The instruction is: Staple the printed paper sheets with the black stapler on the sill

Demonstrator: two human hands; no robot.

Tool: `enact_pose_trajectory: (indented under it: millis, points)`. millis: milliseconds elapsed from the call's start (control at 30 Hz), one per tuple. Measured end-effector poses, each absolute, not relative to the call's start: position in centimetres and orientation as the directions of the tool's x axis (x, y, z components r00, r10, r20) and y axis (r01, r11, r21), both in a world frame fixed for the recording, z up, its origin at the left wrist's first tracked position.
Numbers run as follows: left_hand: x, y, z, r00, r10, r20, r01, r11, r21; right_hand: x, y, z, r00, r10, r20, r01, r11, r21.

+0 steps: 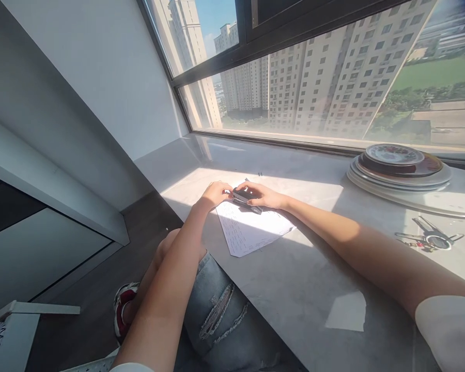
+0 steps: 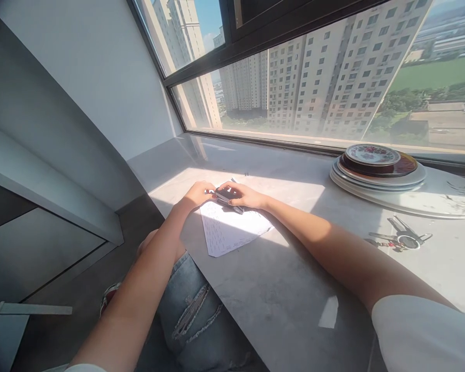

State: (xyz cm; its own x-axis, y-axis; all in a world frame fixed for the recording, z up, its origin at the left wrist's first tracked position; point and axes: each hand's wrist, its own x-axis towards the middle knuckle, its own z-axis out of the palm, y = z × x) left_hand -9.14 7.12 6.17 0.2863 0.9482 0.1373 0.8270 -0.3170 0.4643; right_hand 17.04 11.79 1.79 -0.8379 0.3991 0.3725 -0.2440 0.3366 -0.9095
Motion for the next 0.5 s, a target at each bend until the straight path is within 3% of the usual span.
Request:
enact_pose_trajectory:
  millis: [267, 400, 500]
  points:
    - [-9.18, 6.82, 6.28, 0.259, 0.953, 0.159, 0.822, -0.304, 0.481, 17.15, 11.84, 2.22, -0.835, 0.404, 0.374, -0.2, 0.41, -0.89]
    - [-9.21, 6.57, 6.34, 0.256, 0.958, 0.13, 0.828, -0.287, 0.481, 17.15, 11.53, 2.31, -0.841, 0.407, 0.357, -0.21, 0.362, -0.908]
    - [-9.4, 6.15, 6.1, 0.163, 0.98, 0.117, 0.847, -0.199, 0.493, 17.09, 11.21, 2.25, -0.851, 0.405, 0.334, -0.236, 0.273, -0.933]
